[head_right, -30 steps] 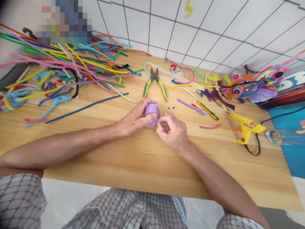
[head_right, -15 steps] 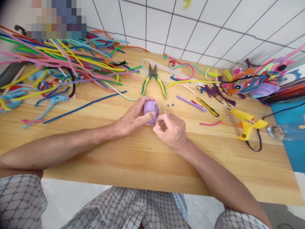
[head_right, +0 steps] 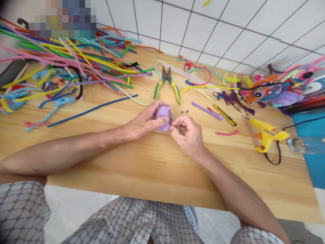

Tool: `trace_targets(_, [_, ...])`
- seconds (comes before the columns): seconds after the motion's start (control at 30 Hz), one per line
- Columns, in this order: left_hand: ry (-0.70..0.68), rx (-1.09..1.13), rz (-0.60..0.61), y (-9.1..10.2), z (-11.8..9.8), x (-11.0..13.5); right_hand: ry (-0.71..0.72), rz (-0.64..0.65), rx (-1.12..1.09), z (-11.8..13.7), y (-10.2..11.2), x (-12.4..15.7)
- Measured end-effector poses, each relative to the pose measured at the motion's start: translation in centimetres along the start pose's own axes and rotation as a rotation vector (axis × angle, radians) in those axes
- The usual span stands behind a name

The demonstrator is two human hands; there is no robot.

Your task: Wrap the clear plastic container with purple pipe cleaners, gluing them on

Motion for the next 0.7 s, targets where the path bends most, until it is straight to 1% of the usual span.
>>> trace_targets(0.13, [-0.009,-0.005,0.004,-0.12,-0.18,0.0,0.0,0.023,-0.037,-0.16,-0.16,-0.04])
trace_targets(0.3, [-0.02,-0.035,-0.015,0.1,-0.32,0.04,0.005,0.031,0.023,0.06,-0.02,0.03])
trace_targets(0.53, [-0.009,-0.045,-0.029,-0.04,-0.4,0.11,0.06,0.022,0.017,0.37,-0.05,0.17])
trace_targets(0.7, [-0.004,-0.04,-0.029,-0.18,-0.38,0.18,0.045,0.029,0.02,0.12,-0.09,0.28])
Point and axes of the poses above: each hand's wrist, its own x-axis away from the middle knuckle, its own y-axis out of the back of the hand, z = x × y, the point moved 9 cm from there along -x, towards the middle knuckle, and after that the axes turned 3 degrees about z, right-handed, at the moved point
